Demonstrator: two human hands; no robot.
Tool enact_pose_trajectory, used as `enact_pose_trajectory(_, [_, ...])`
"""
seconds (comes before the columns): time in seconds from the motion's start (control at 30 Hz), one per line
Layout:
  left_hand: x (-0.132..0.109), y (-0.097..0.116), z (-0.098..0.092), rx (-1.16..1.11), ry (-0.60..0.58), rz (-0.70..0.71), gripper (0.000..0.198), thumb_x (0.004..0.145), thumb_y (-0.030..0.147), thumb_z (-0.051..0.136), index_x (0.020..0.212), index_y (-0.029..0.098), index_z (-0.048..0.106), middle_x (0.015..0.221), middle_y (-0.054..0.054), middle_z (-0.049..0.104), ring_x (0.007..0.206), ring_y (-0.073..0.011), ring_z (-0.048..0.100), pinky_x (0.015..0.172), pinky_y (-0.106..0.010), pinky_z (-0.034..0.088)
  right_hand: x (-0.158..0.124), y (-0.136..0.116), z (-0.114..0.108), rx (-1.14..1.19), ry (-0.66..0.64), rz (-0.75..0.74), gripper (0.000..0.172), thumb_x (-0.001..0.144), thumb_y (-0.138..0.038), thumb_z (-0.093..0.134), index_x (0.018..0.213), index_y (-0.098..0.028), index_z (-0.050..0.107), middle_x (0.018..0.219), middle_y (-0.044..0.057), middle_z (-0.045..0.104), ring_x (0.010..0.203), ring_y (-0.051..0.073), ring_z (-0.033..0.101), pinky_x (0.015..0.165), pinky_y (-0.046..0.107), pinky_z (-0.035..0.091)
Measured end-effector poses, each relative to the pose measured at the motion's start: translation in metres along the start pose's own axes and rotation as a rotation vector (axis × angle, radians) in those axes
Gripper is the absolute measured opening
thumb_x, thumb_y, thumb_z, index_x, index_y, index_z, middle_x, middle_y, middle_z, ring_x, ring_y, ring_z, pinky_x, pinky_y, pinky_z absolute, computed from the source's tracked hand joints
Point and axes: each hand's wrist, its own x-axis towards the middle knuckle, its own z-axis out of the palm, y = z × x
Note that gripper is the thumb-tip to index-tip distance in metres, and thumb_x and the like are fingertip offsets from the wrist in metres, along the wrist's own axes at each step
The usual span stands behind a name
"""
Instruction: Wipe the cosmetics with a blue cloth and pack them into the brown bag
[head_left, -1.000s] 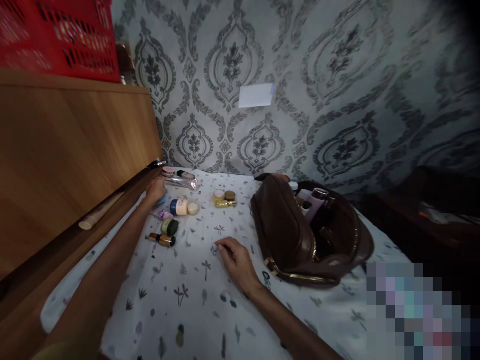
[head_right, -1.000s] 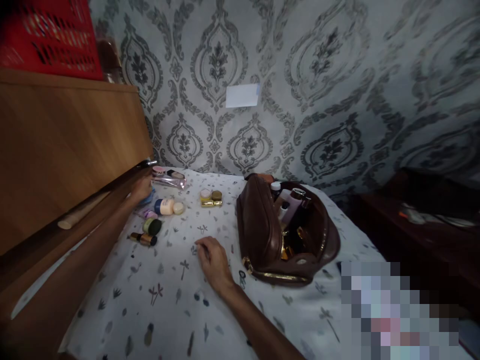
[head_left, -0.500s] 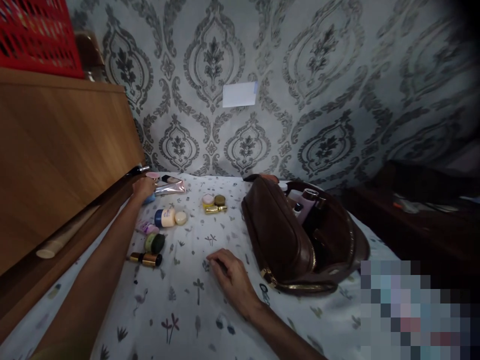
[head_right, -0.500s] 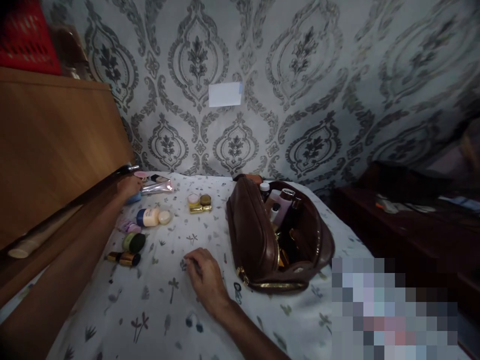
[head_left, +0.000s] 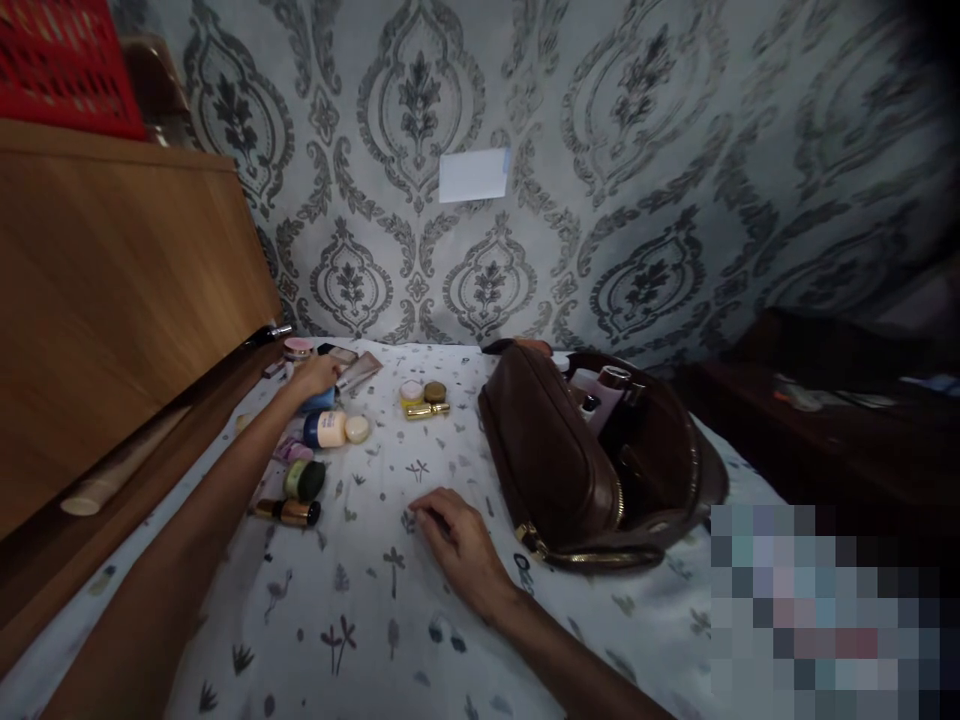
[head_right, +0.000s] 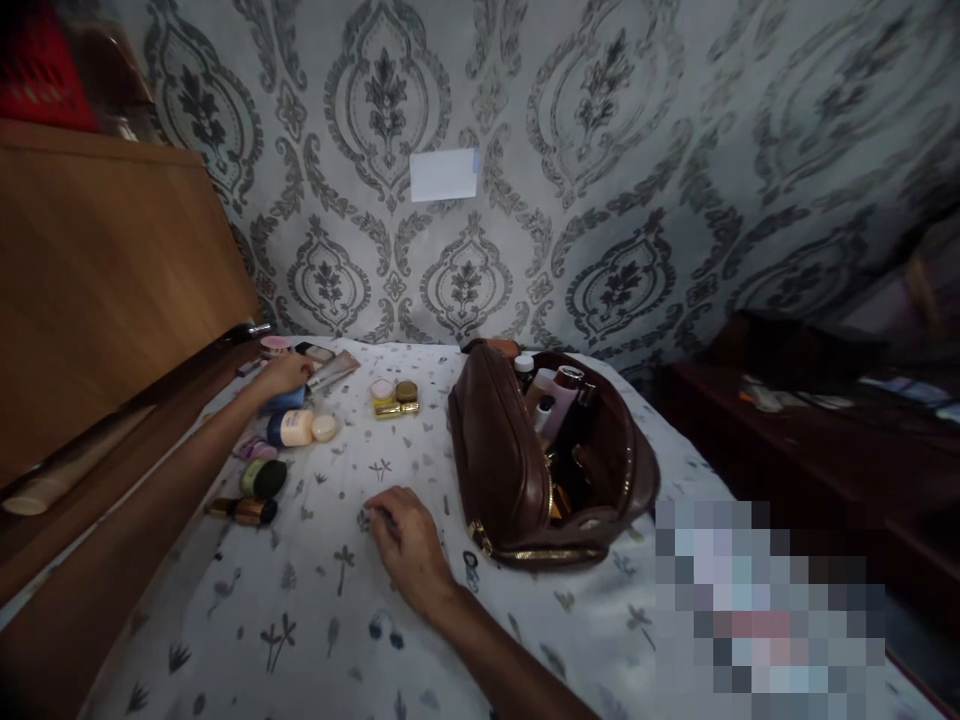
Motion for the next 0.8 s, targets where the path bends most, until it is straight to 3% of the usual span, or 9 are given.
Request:
enact_pose_trajectory(0.13, [-0.005, 0.023, 0.004, -0.105, -0.155, 0.135, 0.034, 0.069, 0.01, 0.047, 0.085, 0.02, 0.076, 0.072, 0.0, 0.073, 0.074, -0.0178, 0.067, 0.069, -0.024, 0.05, 0.0, 0.0, 0.001, 0.0, 0.002, 0.013, 0.018, 0.092, -0.017, 0.051, 0.091, -0.02, 0.069, 0.089, 0.006, 0.07, 0.088, 0.02, 0.063, 0.078, 0.031, 0.047])
enact_pose_trajectory(0.23, [-0.011, 0.037, 0.002, -0.172, -0.173, 0.195, 0.037, 0.073, 0.011, 0.043, 0.088, 0.017, 0.076, 0.074, -0.001, 0.073, 0.074, -0.0167, 0.067, 0.07, -0.023, 0.051, 0.0, 0.0, 0.001, 0.001, 0.001, 0.011, 0.018, 0.091, -0.016, 0.051, 0.09, -0.02, 0.069, 0.089, 0.006, 0.07, 0.088, 0.02, 0.063, 0.078, 0.03, 0.047])
enact_pose_trajectory(0.37, [-0.02, 0.046, -0.007, -0.199, -0.058, 0.19, 0.04, 0.075, 0.012, 0.042, 0.098, 0.014, 0.074, 0.082, -0.003, 0.074, 0.079, -0.018, 0.066, 0.074, -0.026, 0.052, 0.0, 0.0, 0.0, 0.003, 0.005, 0.007, 0.018, 0.09, -0.015, 0.051, 0.09, -0.02, 0.069, 0.088, 0.005, 0.07, 0.086, 0.019, 0.063, 0.077, 0.03, 0.048])
enact_pose_trajectory(0.53, [-0.045, 0.043, -0.032, -0.177, 0.127, 0.106, 0.038, 0.081, 0.019, 0.045, 0.108, 0.014, 0.071, 0.093, -0.006, 0.074, 0.086, -0.0207, 0.064, 0.083, -0.03, 0.05, 0.0, 0.003, 0.002, 0.002, 0.019, -0.012, 0.019, 0.09, -0.016, 0.051, 0.089, -0.02, 0.069, 0.086, 0.006, 0.07, 0.084, 0.02, 0.063, 0.076, 0.031, 0.048])
enact_pose_trajectory(0.8, [-0.138, 0.037, -0.077, -0.126, 0.241, 0.052, 0.037, 0.088, 0.031, 0.044, 0.109, 0.015, 0.07, 0.093, -0.005, 0.073, 0.088, -0.0212, 0.064, 0.081, -0.03, 0.047, 0.0, 0.003, 0.003, 0.01, 0.011, -0.023, 0.019, 0.09, -0.018, 0.051, 0.089, -0.02, 0.07, 0.087, 0.006, 0.071, 0.085, 0.02, 0.064, 0.076, 0.03, 0.047])
